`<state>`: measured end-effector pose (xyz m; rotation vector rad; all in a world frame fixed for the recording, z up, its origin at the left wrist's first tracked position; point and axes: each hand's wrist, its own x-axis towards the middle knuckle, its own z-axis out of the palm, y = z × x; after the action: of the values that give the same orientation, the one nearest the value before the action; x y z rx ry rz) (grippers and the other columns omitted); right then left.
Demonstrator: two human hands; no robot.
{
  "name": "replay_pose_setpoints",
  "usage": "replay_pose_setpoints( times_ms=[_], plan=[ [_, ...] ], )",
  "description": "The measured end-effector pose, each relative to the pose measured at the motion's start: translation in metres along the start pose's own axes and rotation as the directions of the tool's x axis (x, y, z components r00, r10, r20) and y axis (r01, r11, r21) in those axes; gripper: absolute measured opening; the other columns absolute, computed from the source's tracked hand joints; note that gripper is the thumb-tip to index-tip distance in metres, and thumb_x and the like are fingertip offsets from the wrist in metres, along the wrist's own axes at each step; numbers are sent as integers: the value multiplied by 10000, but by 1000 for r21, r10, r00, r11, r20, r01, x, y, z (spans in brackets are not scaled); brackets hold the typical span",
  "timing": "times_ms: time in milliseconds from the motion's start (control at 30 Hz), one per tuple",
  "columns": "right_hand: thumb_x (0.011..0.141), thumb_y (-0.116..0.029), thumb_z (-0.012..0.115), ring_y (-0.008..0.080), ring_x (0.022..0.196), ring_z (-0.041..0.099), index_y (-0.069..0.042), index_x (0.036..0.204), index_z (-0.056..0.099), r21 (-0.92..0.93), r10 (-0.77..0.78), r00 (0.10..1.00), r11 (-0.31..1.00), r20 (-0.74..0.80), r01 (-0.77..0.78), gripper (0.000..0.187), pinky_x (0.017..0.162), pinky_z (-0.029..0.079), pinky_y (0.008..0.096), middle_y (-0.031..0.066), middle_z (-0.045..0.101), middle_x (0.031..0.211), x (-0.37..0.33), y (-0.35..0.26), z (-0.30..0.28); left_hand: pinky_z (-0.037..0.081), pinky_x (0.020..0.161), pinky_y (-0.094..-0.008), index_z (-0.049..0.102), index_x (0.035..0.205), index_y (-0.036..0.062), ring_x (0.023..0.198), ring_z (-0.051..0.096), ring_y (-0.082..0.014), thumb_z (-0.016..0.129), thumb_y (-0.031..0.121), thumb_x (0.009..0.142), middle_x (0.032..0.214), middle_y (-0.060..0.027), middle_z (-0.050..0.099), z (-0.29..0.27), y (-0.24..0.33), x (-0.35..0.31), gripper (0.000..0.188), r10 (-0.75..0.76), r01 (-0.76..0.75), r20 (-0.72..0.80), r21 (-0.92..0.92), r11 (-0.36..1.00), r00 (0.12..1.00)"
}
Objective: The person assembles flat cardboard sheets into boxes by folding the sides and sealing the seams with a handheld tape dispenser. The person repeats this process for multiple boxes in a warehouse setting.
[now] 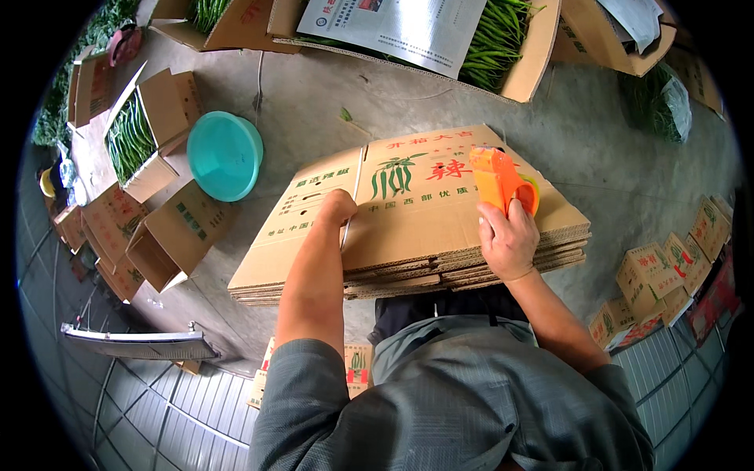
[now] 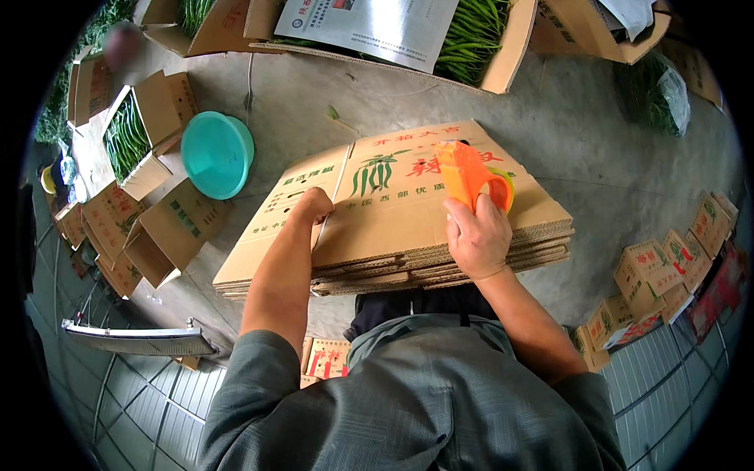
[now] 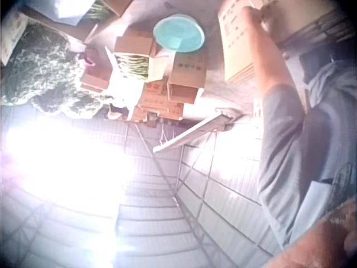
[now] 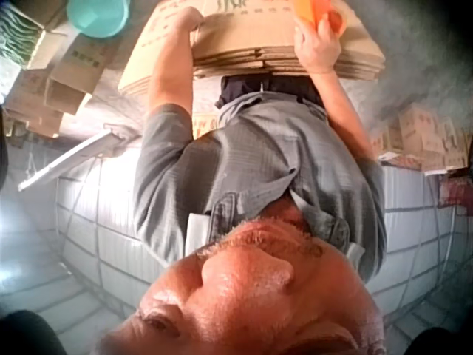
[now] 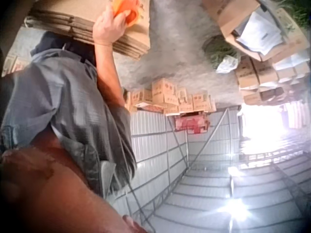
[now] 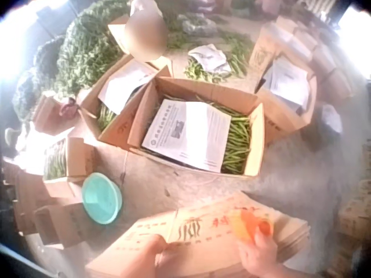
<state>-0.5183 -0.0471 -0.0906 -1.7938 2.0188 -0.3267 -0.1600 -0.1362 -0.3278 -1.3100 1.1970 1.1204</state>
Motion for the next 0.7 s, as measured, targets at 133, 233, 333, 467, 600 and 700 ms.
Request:
replay_pose_setpoints(
  times_ms=[133,233,333,467,600,700],
  plan=[
    [804,-139,723,337,795,596,-166,1047,714,-6,25,1000,1000,5,-25,245,712,495,439,115,526,900,-12,5,1,545,811,-402,750,941,23,887,704,-299,603,167,860,955,-172,729,-19,32,-24,221,-115,119,87,-42,992,990],
    [803,-139,724,338,797,598,-165,1043,714,0,19,1000,1000,8,-19,241,712,496,440,118,526,901,-11,2,1,539,938,-394,774,1064,59,1076,702,-306,622,179,861,1121,-165,743,1,13,7,281,-165,165,-17,32,986,986],
    [802,-139,726,337,798,600,-168,1040,713,7,5,1000,1000,4,-5,240,709,496,442,119,525,899,-12,2,2,520,995,-389,766,1128,88,1182,663,-306,660,210,862,1208,-145,724,0,14,17,312,-144,140,11,162,977,990],
    [764,-115,735,317,764,595,-172,1030,697,13,-15,999,1000,-46,15,274,679,483,432,104,509,862,-11,6,3,554,717,-406,740,900,-5,781,690,-292,587,89,825,885,-168,722,-16,30,-10,195,17,-20,15,198,980,1000],
    [744,-99,740,305,741,592,-173,1026,689,29,-22,998,999,-58,24,296,661,477,427,95,504,844,-8,5,5,521,502,-420,620,711,-14,532,610,-254,532,22,846,641,-130,589,-22,20,-15,165,-72,87,53,-372,924,996],
    [744,-100,742,304,734,594,-174,1025,690,11,-30,995,999,-92,31,295,655,480,426,92,506,846,-6,5,4,460,424,-411,526,650,6,487,528,-219,585,8,851,589,-93,477,-26,17,-26,210,-108,190,163,-674,714,981]
  ],
)
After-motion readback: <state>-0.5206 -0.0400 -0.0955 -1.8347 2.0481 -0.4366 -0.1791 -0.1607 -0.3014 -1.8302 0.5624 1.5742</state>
